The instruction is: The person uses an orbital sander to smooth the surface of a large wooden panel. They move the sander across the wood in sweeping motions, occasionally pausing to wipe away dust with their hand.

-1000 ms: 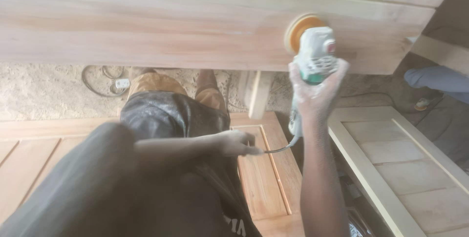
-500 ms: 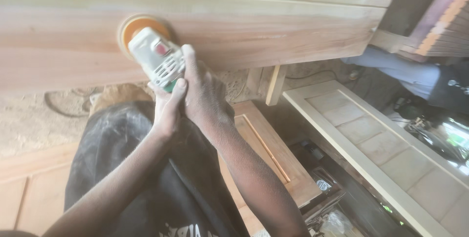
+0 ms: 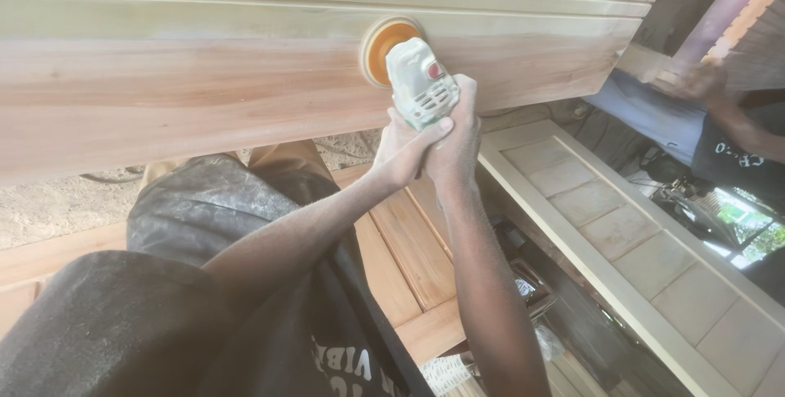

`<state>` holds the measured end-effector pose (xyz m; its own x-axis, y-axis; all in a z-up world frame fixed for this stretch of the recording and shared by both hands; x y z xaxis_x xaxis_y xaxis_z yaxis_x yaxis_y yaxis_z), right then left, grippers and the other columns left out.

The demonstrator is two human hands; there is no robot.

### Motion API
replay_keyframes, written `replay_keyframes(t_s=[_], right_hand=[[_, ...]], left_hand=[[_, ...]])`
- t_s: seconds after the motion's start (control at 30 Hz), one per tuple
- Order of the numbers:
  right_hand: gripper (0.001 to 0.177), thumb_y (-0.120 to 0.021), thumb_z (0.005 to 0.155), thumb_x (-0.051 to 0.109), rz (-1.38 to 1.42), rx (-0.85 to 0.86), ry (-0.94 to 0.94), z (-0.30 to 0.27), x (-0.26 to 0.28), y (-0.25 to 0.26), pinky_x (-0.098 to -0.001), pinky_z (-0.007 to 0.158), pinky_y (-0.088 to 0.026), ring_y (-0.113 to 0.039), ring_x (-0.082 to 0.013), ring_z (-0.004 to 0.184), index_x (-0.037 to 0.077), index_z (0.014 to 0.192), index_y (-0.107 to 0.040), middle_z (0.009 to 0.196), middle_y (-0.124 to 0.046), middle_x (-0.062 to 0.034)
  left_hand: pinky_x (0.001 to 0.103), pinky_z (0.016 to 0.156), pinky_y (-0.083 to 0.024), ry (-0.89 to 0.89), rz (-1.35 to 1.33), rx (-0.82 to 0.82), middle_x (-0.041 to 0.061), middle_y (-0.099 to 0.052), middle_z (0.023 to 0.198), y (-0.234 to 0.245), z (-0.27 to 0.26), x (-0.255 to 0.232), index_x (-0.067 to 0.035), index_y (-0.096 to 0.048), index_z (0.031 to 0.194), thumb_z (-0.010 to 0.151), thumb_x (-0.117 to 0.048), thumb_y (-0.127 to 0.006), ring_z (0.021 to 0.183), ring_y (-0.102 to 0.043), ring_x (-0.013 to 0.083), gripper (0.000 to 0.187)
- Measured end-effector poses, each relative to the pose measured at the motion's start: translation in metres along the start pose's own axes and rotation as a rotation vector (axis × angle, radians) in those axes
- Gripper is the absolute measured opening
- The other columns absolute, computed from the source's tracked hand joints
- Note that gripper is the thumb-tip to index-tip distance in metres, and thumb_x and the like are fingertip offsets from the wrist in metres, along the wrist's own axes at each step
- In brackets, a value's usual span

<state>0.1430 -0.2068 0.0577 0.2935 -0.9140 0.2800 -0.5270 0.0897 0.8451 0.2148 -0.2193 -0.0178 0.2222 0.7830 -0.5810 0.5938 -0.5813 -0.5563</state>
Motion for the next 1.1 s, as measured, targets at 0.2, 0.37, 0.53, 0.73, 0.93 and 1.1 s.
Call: replay_keyframes(t_s=[0.2, 0.37, 0.53, 0.73, 0.93, 1.1], right_hand=[[0.064, -0.093, 0.079, 0.02, 0.138, -0.033, 0.092, 0.03, -0.035, 0.022, -0.0357, 0.089, -0.064, -0.071, -0.0168, 0.108, 0.011, 0.123, -0.047, 0.118, -0.067, -0.0051], [0.06, -0.089, 0.083, 0.016, 0.261, -0.054, 0.048, 0.054, -0.112, 0.041, -0.0347, 0.089, -0.066, -0.071, -0.0154, 0.106, 0.009, 0.121, -0.044, 0.118, -0.066, -0.0063], [0.051, -0.084, 0.095, 0.012, 0.497, -0.299, 0.055, 0.075, -0.197, 0.054, -0.0349, 0.094, -0.06, -0.065, -0.018, 0.11, 0.001, 0.125, -0.044, 0.123, -0.06, -0.0122], [0.059, -0.09, 0.092, 0.012, 0.426, -0.179, 0.218, 0.043, -0.15, 0.027, -0.0356, 0.096, -0.058, -0.065, -0.0192, 0.113, 0.002, 0.122, -0.041, 0.122, -0.06, -0.0117], [0.069, -0.091, 0.084, 0.013, 0.236, 0.051, 0.243, -0.027, 0.009, -0.04, -0.0369, 0.097, -0.054, -0.067, -0.0202, 0.111, 0.004, 0.13, -0.041, 0.119, -0.065, -0.0108], [0.073, -0.091, 0.078, 0.011, 0.355, 0.176, 0.308, -0.095, 0.135, -0.102, -0.0352, 0.096, -0.058, -0.068, -0.0206, 0.11, 0.004, 0.131, -0.041, 0.119, -0.065, -0.0117]], left_hand=[[0.037, 0.094, -0.06, -0.024, 0.006, 0.029, 0.018, -0.075, 0.116, -0.039, 0.034, 0.007, -0.004, -0.065, 0.13, 0.082, -0.064, -0.064, 0.108, -0.075, 0.0269, 0.077], [0.036, 0.081, -0.063, 0.099, 0.173, 0.126, 0.017, -0.078, 0.107, -0.08, 0.068, 0.01, -0.007, -0.067, 0.128, 0.078, -0.076, -0.054, 0.092, -0.079, 0.0269, 0.087], [0.041, 0.072, -0.068, 0.358, 0.333, 0.307, 0.021, -0.078, 0.11, -0.128, 0.083, 0.01, 0.004, -0.035, 0.142, 0.072, -0.084, -0.049, 0.08, -0.086, 0.0335, 0.114], [0.041, 0.079, -0.065, 0.186, 0.47, 0.263, 0.029, -0.067, 0.119, -0.076, 0.055, 0.001, 0.014, -0.035, 0.145, 0.084, -0.088, -0.047, 0.094, -0.078, 0.0328, 0.12], [0.034, 0.078, -0.059, -0.035, 0.169, 0.23, 0.025, -0.075, 0.117, 0.066, -0.021, 0.003, 0.009, -0.062, 0.134, 0.089, -0.08, -0.053, 0.102, -0.075, 0.0277, 0.1], [0.03, 0.063, -0.055, 0.1, 0.132, 0.17, 0.025, -0.074, 0.108, 0.188, -0.099, -0.01, 0.006, -0.069, 0.126, 0.089, -0.073, -0.055, 0.087, -0.072, 0.0231, 0.089]])
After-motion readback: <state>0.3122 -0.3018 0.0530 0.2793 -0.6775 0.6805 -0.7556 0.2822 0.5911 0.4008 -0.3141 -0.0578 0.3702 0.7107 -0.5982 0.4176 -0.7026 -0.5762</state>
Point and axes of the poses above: each hand's wrist, its own z-axis towards the middle knuckle, its own y-axis out of the back of the hand, x = y × z, the point moved 3 cm from there along z, towards the middle knuckle
